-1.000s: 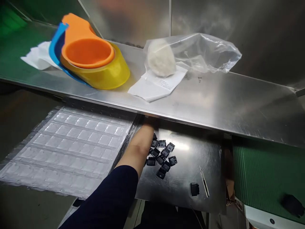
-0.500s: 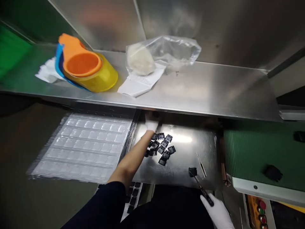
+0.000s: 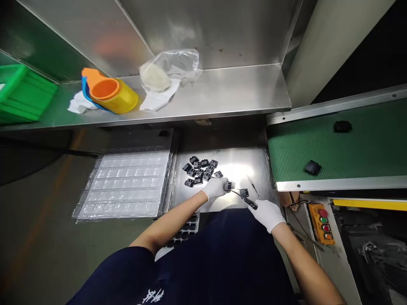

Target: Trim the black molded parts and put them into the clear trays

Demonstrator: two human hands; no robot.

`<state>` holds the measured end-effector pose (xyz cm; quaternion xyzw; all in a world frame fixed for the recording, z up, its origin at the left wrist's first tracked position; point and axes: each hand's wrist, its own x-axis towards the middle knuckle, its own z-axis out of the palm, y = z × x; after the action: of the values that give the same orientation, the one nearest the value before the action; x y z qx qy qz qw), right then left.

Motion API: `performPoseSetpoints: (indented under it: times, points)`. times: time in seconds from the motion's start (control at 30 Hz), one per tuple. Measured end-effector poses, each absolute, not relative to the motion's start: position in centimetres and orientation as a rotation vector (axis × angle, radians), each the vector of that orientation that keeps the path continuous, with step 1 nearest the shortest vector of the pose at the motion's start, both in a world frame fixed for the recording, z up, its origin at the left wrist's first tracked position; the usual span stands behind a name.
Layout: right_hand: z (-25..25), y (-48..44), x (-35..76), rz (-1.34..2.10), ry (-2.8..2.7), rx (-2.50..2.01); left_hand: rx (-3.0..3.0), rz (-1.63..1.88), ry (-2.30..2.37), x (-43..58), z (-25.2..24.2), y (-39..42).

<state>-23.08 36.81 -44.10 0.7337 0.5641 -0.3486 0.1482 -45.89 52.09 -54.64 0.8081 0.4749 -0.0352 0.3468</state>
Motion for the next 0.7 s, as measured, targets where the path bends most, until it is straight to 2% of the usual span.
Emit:
performPoseSetpoints:
  times: [0.4,0.7]
  points:
    - [-42.7,35.8,-22.2,-0.997,1.710,2.057,2.184,-0.187,1.242,-45.6,-51.9,48.5]
    - [-42.0,36.0,-21.9,-0.980,1.799,1.990,2.043,-0.055,1.377,-46.8,-52.0,46.9]
